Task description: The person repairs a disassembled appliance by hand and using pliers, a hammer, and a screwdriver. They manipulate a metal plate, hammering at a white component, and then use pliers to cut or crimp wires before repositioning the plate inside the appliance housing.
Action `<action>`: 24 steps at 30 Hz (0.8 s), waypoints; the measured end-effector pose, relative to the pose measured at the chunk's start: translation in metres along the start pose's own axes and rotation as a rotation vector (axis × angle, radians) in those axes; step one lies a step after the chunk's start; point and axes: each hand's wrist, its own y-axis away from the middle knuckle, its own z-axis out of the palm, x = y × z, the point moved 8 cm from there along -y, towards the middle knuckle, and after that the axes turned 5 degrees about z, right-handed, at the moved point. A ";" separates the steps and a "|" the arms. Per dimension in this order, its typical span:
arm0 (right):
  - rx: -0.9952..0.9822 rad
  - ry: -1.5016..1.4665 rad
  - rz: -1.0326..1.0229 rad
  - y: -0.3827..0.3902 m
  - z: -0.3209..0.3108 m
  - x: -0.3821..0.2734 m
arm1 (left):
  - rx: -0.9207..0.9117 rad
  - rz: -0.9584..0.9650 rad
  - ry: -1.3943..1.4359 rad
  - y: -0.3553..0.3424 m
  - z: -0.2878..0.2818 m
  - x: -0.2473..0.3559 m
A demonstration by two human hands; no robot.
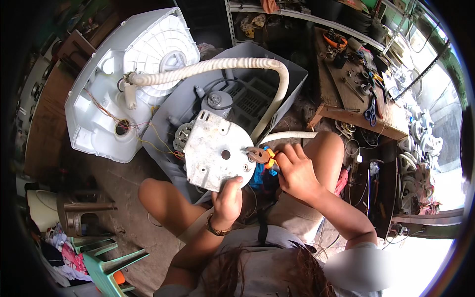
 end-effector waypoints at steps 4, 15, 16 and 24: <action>0.263 0.107 -0.150 0.010 -0.013 -0.030 | 0.213 -0.155 0.611 -0.007 -0.003 0.002; 0.249 0.268 -0.102 0.017 0.011 -0.031 | -0.065 0.190 0.200 0.017 0.011 0.002; 0.261 0.332 -0.112 0.016 0.011 -0.035 | -0.040 0.159 0.219 0.019 0.012 -0.001; 0.418 0.216 -0.323 0.014 0.003 -0.037 | 0.076 0.286 -0.004 0.037 0.016 -0.004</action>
